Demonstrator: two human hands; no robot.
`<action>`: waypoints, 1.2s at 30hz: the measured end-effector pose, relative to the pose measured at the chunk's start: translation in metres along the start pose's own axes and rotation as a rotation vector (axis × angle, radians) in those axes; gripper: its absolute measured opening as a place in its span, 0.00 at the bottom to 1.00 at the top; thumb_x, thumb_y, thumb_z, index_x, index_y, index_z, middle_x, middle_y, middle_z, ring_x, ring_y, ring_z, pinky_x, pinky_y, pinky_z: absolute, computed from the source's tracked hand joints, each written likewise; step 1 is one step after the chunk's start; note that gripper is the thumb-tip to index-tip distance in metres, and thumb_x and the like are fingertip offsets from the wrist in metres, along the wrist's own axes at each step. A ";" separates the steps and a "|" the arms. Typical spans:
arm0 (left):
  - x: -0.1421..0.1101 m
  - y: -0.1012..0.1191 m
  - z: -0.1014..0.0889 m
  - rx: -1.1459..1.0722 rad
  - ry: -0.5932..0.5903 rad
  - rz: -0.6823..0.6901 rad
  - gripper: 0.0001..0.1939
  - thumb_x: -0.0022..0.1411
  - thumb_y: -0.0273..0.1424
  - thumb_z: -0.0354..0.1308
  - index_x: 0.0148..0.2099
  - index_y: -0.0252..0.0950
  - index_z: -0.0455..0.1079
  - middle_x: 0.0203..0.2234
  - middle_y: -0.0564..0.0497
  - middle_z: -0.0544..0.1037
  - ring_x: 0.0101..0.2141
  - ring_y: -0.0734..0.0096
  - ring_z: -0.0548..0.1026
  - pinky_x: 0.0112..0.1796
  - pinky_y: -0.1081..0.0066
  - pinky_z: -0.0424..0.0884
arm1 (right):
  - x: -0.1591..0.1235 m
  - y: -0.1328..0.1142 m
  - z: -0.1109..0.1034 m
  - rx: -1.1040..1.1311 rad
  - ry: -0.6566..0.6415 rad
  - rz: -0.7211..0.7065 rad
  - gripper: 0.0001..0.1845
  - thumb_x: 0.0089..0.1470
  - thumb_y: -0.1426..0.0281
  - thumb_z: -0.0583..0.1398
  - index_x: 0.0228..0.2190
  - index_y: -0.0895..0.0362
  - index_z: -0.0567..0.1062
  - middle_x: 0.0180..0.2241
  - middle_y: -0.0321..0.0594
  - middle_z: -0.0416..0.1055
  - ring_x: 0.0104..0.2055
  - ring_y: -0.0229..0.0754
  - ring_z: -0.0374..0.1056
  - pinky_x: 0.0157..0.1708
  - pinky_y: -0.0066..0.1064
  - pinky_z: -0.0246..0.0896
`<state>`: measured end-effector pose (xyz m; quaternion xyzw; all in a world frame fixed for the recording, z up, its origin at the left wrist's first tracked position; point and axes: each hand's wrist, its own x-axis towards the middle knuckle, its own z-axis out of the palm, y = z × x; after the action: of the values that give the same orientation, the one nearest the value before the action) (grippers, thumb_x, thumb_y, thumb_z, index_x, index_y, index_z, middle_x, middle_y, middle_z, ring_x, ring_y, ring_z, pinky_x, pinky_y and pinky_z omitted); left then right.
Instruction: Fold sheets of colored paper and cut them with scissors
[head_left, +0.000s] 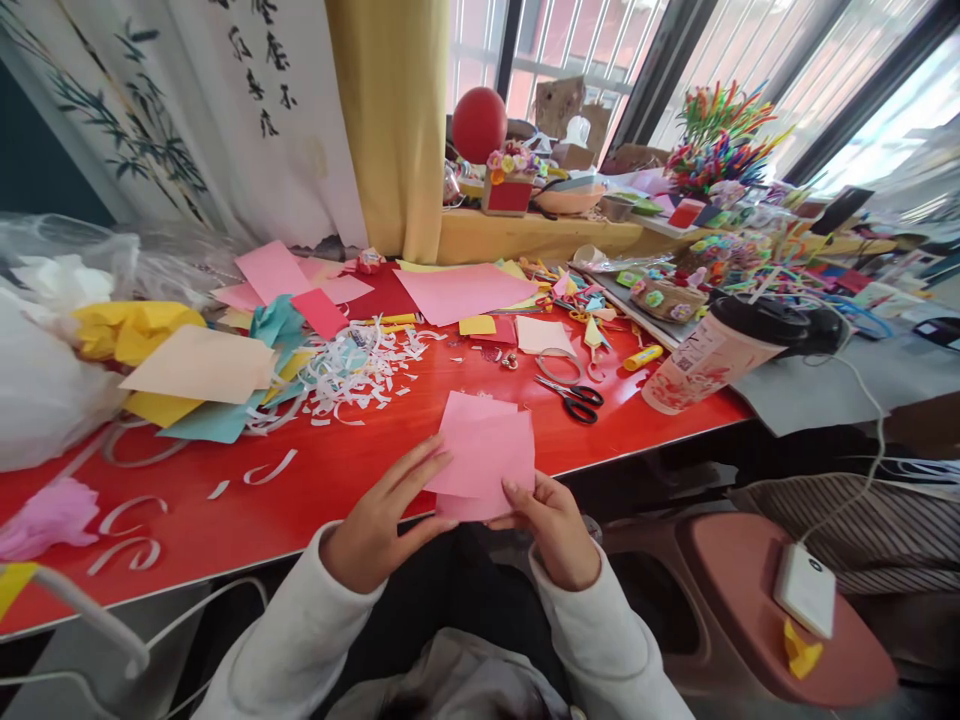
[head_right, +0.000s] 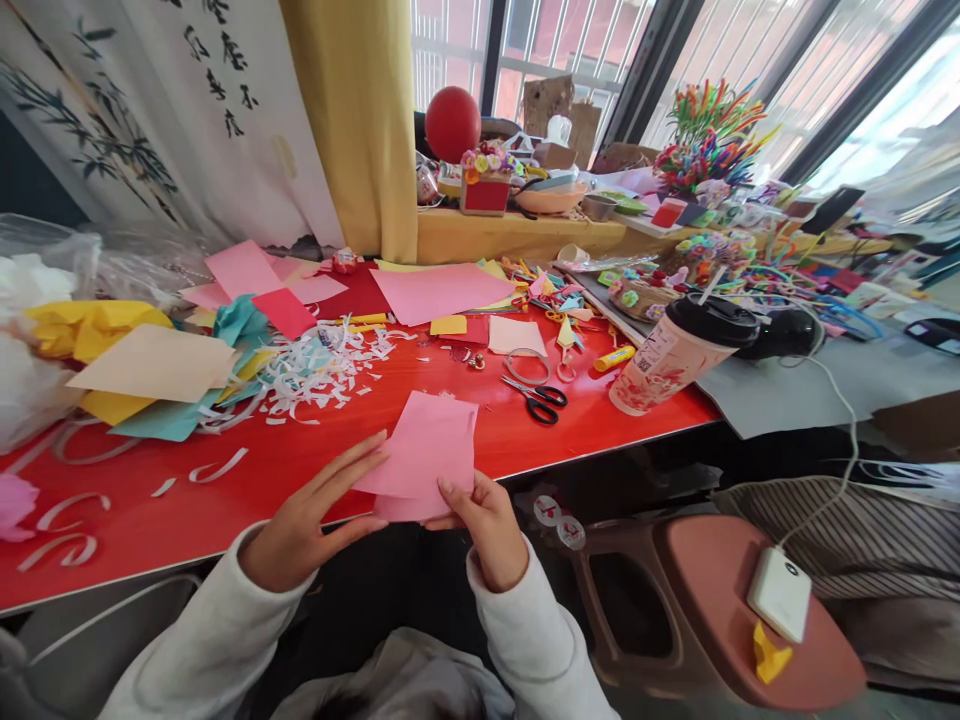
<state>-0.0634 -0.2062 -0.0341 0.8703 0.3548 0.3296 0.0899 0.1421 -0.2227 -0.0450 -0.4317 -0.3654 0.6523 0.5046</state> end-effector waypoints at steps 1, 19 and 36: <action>0.001 -0.001 -0.001 -0.046 0.034 -0.029 0.27 0.60 0.35 0.53 0.60 0.38 0.54 0.55 0.44 0.65 0.54 0.66 0.64 0.52 0.66 0.65 | 0.000 0.000 0.001 -0.045 0.023 -0.023 0.17 0.42 0.59 0.65 0.27 0.61 0.73 0.18 0.37 0.73 0.18 0.36 0.69 0.20 0.24 0.68; 0.005 -0.011 -0.025 -0.966 0.512 -1.017 0.21 0.34 0.34 0.70 0.34 0.33 0.73 0.28 0.51 0.78 0.29 0.69 0.75 0.31 0.71 0.74 | 0.026 -0.037 -0.026 -0.566 0.147 -0.364 0.22 0.48 0.56 0.59 0.17 0.57 0.59 0.18 0.29 0.47 0.21 0.30 0.45 0.19 0.25 0.41; 0.009 -0.033 -0.013 -0.748 0.571 -1.159 0.14 0.37 0.34 0.68 0.29 0.34 0.75 0.28 0.48 0.80 0.31 0.57 0.77 0.31 0.64 0.75 | 0.090 -0.084 -0.136 -1.402 0.399 -0.229 0.12 0.37 0.71 0.65 0.29 0.59 0.75 0.31 0.43 0.74 0.35 0.46 0.69 0.35 0.35 0.61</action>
<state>-0.0856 -0.1768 -0.0320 0.3354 0.6305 0.5414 0.4437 0.2873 -0.1107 -0.0346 -0.7223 -0.6407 0.1179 0.2320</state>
